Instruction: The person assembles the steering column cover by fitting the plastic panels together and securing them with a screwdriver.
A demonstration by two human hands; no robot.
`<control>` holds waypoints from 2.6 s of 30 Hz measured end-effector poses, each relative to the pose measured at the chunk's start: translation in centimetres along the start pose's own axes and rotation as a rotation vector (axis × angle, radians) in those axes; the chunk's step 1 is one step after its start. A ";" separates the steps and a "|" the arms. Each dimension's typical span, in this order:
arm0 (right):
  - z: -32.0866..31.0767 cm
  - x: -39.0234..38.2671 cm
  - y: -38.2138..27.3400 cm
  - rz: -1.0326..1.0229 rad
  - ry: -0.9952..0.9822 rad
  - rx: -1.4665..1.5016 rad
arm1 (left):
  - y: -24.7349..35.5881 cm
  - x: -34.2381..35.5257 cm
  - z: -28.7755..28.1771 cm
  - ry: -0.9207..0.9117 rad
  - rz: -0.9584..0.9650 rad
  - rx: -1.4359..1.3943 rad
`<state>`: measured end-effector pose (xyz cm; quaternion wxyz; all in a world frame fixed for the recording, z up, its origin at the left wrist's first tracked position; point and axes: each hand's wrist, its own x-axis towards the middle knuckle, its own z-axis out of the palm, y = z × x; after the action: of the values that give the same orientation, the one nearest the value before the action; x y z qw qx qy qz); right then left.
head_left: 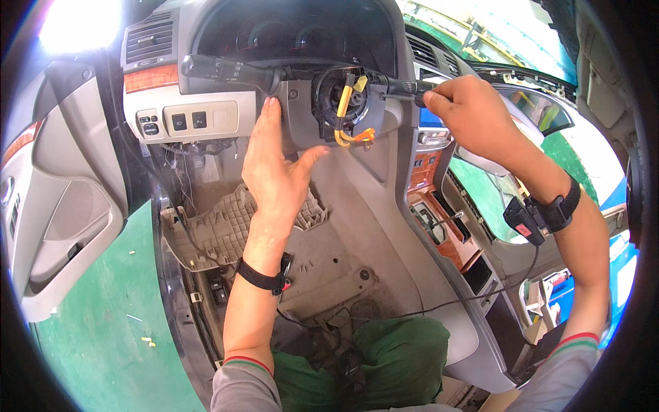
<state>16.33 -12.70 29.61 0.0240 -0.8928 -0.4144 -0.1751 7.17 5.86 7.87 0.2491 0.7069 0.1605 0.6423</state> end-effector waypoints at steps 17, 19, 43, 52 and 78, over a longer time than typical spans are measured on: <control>1.4 -0.4 2.8 -0.638 0.318 -0.396 | -0.3 0.0 -0.2 -0.008 -0.004 0.002; 1.4 -0.5 1.8 -0.499 0.270 -0.333 | -0.3 0.0 -0.2 -0.001 -0.004 -0.005; 1.8 -0.2 1.2 -0.531 0.284 -0.390 | -0.1 0.0 -0.2 0.011 -0.019 0.017; 0.5 0.5 -0.2 -0.015 0.076 -0.060 | 0.0 0.0 -0.3 -0.024 -0.023 0.029; -0.1 1.7 0.3 0.505 -0.233 0.704 | 0.8 0.1 -0.4 -0.029 -0.084 0.056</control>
<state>17.54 -11.63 30.29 0.3214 -0.9172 -0.2177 0.0898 6.72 5.28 8.43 0.2581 0.7156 0.2042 0.6161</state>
